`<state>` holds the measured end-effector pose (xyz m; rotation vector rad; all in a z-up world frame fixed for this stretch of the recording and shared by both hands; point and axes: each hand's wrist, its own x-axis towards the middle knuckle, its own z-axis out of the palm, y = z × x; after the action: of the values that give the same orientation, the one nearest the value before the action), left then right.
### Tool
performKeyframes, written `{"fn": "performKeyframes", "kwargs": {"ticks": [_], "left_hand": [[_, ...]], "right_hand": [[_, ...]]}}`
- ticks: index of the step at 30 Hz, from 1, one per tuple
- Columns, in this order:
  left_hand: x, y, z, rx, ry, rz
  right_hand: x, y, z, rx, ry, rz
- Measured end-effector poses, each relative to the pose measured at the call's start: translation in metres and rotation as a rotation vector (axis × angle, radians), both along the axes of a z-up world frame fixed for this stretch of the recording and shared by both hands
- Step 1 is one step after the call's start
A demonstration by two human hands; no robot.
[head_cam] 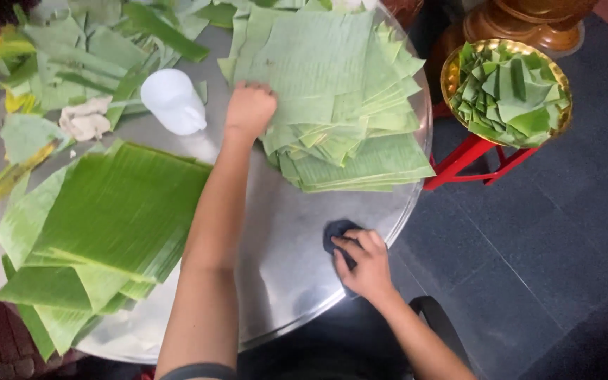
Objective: Cleaning banana leaves with a cloth and stacking them on a metal table.
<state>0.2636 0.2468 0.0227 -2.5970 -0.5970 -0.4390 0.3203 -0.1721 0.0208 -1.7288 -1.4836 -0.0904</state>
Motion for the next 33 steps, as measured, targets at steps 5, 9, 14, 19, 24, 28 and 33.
{"fn": "performKeyframes", "kwargs": {"ticks": [5, 9, 14, 19, 24, 28, 33], "left_hand": [[0.000, -0.002, 0.011, 0.092, -0.025, -0.048], [-0.032, -0.058, 0.052, 0.219, -0.223, -0.145], [-0.149, -0.137, 0.052, 0.182, -0.322, -0.229], [-0.272, -0.211, 0.034, -0.034, -0.363, -0.185], [-0.336, -0.251, 0.002, -0.279, -0.395, -0.059], [-0.339, -0.274, 0.009, -0.236, -0.416, 0.067], [-0.340, -0.285, -0.002, -0.246, -0.376, 0.251]], "right_hand": [[0.003, 0.005, -0.003, 0.012, 0.025, -0.015], [0.002, 0.005, 0.002, 0.092, 0.060, 0.001], [0.018, -0.007, -0.015, 0.229, 0.223, 0.081], [0.030, -0.028, 0.002, 0.294, 0.316, 0.154], [-0.024, -0.008, 0.062, 0.373, 0.225, 0.269], [-0.108, 0.049, 0.077, 0.332, 0.179, 0.339], [-0.194, 0.146, 0.010, 0.064, -0.246, 0.510]]}}
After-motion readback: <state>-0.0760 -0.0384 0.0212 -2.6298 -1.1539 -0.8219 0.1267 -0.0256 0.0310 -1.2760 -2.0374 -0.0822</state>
